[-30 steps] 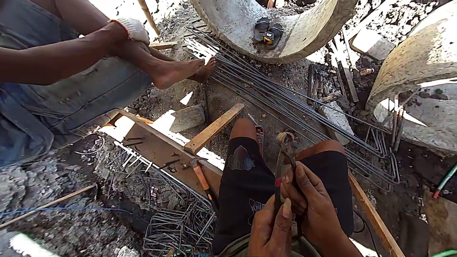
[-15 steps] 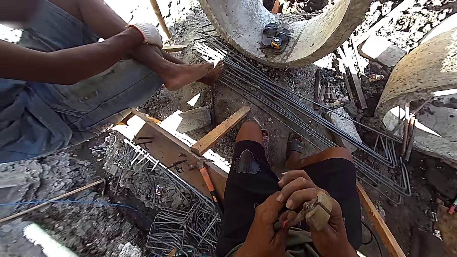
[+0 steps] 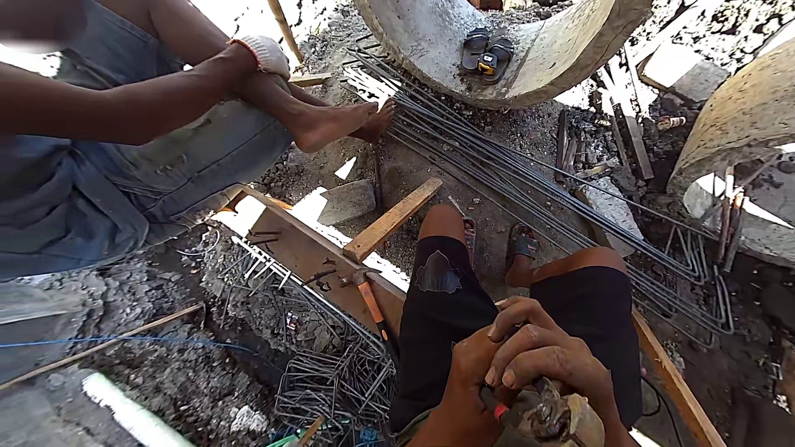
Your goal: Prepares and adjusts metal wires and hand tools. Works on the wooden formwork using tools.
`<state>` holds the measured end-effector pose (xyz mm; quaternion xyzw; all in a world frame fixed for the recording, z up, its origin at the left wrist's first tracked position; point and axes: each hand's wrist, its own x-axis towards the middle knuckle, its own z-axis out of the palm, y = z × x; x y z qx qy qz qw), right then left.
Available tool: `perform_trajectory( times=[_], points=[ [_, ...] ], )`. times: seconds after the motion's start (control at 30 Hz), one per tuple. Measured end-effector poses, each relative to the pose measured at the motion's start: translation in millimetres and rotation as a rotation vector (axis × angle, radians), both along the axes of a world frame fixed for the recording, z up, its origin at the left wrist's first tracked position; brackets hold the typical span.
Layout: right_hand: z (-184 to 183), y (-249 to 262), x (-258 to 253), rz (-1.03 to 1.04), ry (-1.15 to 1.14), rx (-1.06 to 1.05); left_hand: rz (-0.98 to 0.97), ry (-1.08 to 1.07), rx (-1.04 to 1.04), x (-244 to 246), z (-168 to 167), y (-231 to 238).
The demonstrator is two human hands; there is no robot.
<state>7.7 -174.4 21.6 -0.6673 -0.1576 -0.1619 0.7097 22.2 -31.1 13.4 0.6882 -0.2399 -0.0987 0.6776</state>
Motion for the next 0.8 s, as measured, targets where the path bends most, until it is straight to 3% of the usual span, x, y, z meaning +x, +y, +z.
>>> perform_trajectory(
  times=[0.8],
  points=[
    [7.7,-2.6,-5.8,0.061,-0.008,-0.089,-0.039,-0.097,-0.011,0.3,-2.3,2.6]
  ],
)
